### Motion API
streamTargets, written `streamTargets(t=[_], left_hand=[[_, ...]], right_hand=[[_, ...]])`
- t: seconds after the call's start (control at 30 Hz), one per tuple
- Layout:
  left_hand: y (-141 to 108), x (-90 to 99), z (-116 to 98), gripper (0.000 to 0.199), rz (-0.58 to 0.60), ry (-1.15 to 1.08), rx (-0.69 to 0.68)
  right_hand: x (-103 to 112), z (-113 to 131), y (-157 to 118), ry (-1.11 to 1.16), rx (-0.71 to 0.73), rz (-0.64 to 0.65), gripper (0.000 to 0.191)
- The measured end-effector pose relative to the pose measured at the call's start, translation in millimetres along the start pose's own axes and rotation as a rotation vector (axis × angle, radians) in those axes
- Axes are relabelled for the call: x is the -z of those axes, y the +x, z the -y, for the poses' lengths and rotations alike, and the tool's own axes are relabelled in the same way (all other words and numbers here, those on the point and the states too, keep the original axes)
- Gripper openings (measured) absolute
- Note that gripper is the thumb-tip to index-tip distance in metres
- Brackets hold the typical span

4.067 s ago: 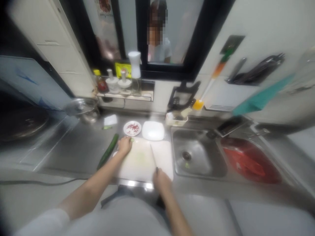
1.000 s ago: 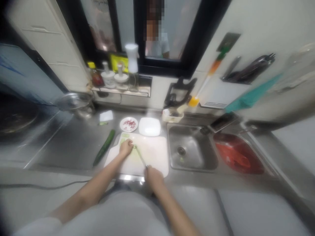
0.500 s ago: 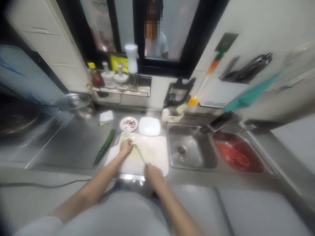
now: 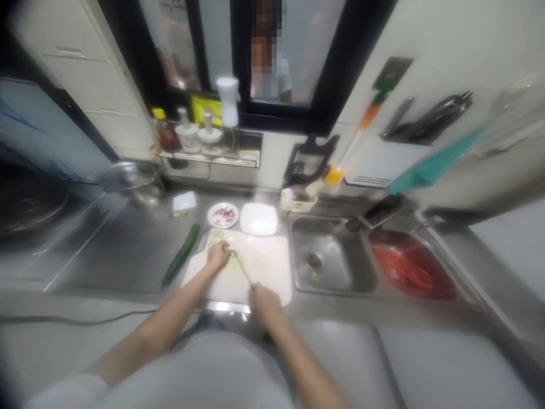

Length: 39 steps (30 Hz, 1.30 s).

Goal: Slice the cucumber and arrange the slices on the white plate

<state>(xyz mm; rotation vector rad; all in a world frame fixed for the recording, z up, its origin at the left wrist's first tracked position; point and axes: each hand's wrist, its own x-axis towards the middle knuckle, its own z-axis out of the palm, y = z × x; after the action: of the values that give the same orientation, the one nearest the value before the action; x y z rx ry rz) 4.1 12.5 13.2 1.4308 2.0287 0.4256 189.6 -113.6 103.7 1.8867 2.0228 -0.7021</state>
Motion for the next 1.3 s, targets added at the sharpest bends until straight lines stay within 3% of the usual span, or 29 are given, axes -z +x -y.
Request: streamTargets(t=[0.93,1.3], left_hand=[[2,-1.5,2,0.021,0.004,0.01,-0.01],[3,-1.5,2,0.022,0.002,0.017,-0.01]], right_hand=[[3,1,2,-0.024,0.014,0.013,0.036],[17,-3,2,-0.11,0.034,0.028,0.035]])
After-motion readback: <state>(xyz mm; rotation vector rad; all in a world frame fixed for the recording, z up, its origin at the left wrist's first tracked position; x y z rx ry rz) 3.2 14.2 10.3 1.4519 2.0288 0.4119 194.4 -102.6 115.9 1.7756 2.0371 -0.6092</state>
